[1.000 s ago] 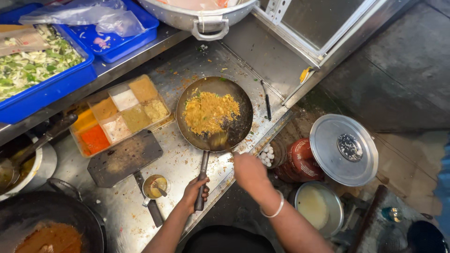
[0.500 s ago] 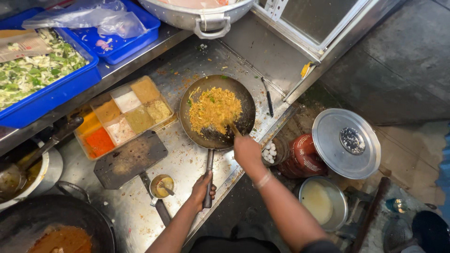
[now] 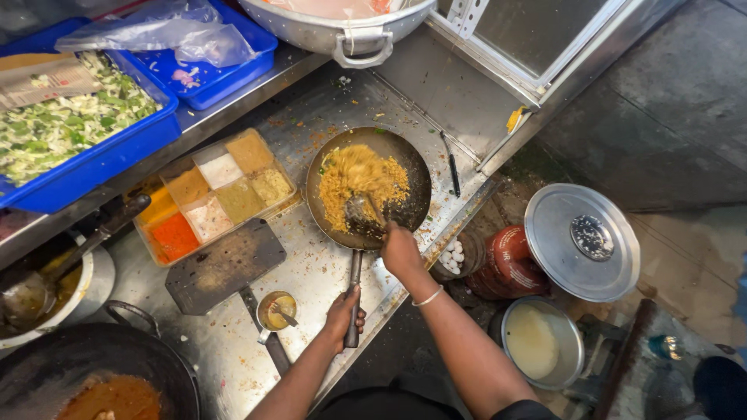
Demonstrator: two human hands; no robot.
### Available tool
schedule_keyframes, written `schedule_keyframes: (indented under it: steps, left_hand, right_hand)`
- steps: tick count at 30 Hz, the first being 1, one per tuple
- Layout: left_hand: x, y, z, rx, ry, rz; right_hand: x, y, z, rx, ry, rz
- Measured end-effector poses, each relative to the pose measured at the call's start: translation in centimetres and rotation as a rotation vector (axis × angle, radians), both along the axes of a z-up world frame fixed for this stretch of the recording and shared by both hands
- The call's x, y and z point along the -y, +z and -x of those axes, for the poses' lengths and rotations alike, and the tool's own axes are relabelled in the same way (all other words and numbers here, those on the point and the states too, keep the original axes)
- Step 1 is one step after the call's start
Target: The person stir-fries rice in a wok, adding spices and a red sauce while continuously mixing the contents with a spatula. The person uses a ladle to add sauce and a spatula to stir the rice throughout the process.
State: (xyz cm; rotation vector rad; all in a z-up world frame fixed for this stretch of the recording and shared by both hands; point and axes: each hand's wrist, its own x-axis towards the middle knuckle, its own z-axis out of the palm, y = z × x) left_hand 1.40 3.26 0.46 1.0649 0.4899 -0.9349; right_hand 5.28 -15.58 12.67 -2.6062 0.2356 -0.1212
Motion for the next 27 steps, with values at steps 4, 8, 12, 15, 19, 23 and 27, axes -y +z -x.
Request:
schedule_keyframes:
  steps: [4,8,12,15,19,23,27]
  left_hand:
    - [-0.7,0.3,-0.4,0.008,-0.004,0.016]
    - [-0.5,0.6,-0.3,-0.003,-0.007,0.009]
    - [-0.6,0.7,-0.1,-0.004,0.002,0.019]
    - [-0.7,0.6,-0.4,0.001,-0.004,0.016]
    - [-0.4,0.7,-0.3,-0.003,-0.013,0.031]
    - [-0.2,1.0,-0.1,-0.013,-0.025,0.001]
    - [-0.4,0.9,-0.2,-0.004,-0.023,0.023]
  right_hand:
    - [0.1,0.5,0.0,-0.167,-0.063,0.113]
    - [0.3,2.5,-0.9,-0.367,0.041,0.396]
    - [-0.2,4.3,-0.9,-0.131,0.084,0.517]
    - [-0.5,4.5,-0.1,-0.125,0.088,0.532]
    - [-0.4,2.4,1.0,-0.37,0.179,0.41]
    - [-0.9,-0.8,-0.8,-0.083,0.045,0.007]
    - [-0.5,-1.2,-1.1,0.077,-0.064,-0.04]
